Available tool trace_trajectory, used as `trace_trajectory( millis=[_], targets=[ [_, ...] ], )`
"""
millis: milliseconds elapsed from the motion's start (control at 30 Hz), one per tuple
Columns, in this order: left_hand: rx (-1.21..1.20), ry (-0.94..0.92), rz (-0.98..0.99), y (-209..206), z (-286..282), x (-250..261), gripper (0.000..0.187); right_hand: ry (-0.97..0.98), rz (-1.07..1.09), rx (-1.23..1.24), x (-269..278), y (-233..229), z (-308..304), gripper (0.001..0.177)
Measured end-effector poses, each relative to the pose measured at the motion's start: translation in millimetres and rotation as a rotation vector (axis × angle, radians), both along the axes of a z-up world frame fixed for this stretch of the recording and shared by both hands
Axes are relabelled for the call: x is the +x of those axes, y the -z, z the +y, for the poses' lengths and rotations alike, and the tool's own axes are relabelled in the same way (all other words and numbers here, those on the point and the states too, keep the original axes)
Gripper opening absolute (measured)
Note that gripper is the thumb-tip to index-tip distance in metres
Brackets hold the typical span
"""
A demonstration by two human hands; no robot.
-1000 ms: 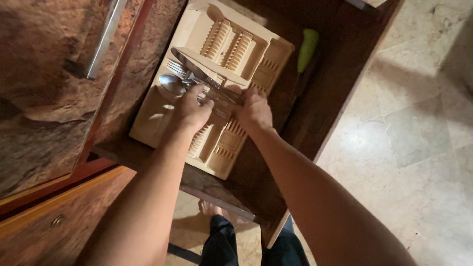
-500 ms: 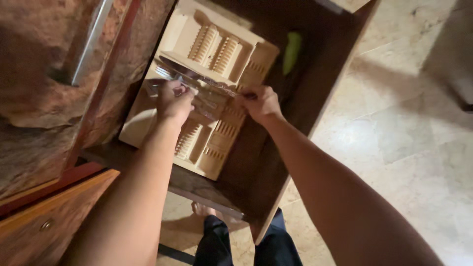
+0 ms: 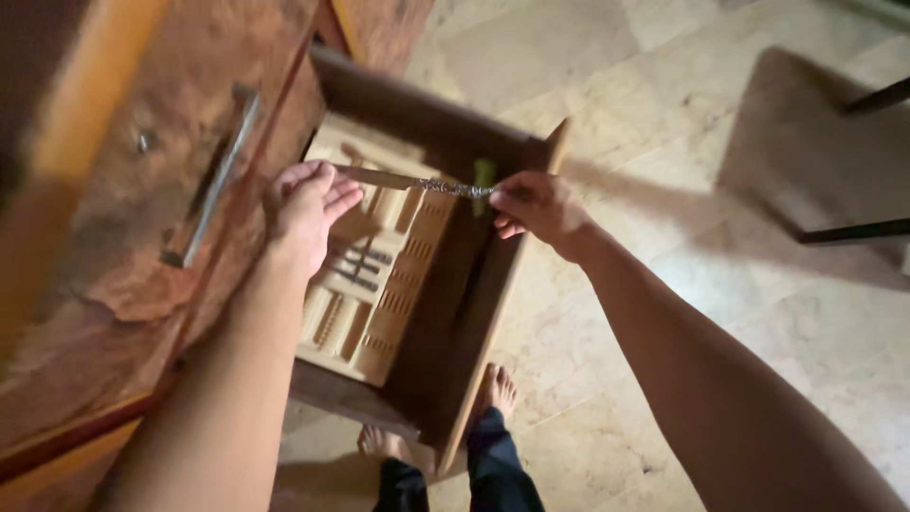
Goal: The person repeatedly retrieves knives and spoons from a wooden cutlery drawer and places them on placemats on a glass dining table. The person also briefly handles a cloth and places it in the drawer. The task involves arranging cutlery on the table.
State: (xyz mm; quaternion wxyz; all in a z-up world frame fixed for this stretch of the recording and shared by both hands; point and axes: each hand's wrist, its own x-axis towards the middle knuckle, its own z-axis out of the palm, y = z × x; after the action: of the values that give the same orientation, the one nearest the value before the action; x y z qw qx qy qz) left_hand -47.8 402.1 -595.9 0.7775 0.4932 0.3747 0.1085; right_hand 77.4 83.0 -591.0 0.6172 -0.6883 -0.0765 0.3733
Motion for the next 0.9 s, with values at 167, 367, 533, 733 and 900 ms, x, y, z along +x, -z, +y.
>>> trace_trajectory(
  millis=[167, 367, 533, 733, 900],
  targets=[
    [-0.081, 0.051, -0.127, -82, -32, 38, 0.014, 0.193, 0.017, 0.15, 38, -98, -21, 0.023],
    [-0.04, 0.09, -0.258, -184, -78, 96, 0.014, 0.368, -0.091, 0.232, 86, -221, -57, 0.031],
    [-0.007, 0.17, -0.363, -259, -116, 141, 0.015, 0.438, -0.133, 0.334, 103, -309, -108, 0.028],
    [-0.163, 0.188, -0.481, -344, -178, 180, 0.015, 0.542, -0.209, 0.403, 111, -379, -168, 0.027],
    [-0.262, 0.247, -0.496, -406, -215, 201, 0.014, 0.604, -0.272, 0.553, 110, -425, -205, 0.024]
  ],
)
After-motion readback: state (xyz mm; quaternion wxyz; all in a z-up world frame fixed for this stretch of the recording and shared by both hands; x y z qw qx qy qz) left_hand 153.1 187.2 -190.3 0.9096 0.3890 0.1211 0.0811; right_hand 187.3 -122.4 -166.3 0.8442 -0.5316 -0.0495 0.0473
